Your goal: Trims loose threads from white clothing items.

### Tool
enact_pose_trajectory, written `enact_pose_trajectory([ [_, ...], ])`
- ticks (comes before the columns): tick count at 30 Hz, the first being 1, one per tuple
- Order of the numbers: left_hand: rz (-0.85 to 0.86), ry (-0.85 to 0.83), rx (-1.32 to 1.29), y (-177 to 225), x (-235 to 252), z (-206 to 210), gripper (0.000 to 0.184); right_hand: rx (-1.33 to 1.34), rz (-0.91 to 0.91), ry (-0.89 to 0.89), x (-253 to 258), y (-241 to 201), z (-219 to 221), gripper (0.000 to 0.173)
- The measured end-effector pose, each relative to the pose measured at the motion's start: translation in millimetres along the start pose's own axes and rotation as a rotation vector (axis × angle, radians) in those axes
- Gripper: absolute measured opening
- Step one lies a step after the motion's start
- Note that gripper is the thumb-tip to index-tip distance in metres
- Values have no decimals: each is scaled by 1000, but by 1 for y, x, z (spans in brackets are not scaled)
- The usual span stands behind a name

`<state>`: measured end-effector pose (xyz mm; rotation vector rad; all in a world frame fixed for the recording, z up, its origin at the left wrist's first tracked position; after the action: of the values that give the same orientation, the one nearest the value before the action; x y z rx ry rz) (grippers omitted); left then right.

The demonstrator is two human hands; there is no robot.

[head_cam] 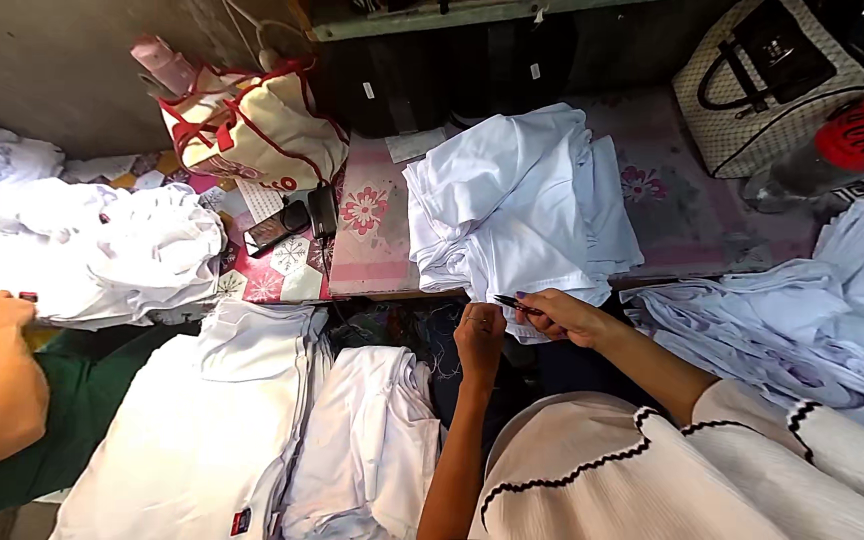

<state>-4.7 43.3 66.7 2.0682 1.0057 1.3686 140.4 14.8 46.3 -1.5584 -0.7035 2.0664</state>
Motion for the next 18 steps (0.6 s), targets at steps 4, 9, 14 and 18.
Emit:
enact_pose_trajectory([
  [4, -14, 0, 22, -3, -3, -1, 6, 37, -27, 53, 5, 2, 0, 36],
  [9, -260, 38, -215, -18, -16, -8, 20, -108, -226, 205, -21, -15, -8, 40],
  [14, -161, -10, -8, -10, 3, 9, 62, -721, -489, 946, -71, -25, -49, 51],
  [18, 109, -76, 362, 8, 17, 23, 38, -812, -208, 1048, -68, 0, -89, 43],
])
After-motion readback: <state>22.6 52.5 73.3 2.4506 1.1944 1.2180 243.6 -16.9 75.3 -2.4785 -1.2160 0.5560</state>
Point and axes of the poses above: each hand's wrist, its own x-axis towards the middle knuckle, its own z-axis out of the palm, y = z × x, the point moved 8 cm from there along x, towards the middle knuckle, and after that the axes turned 12 degrees about z, right-handed, at the moved point
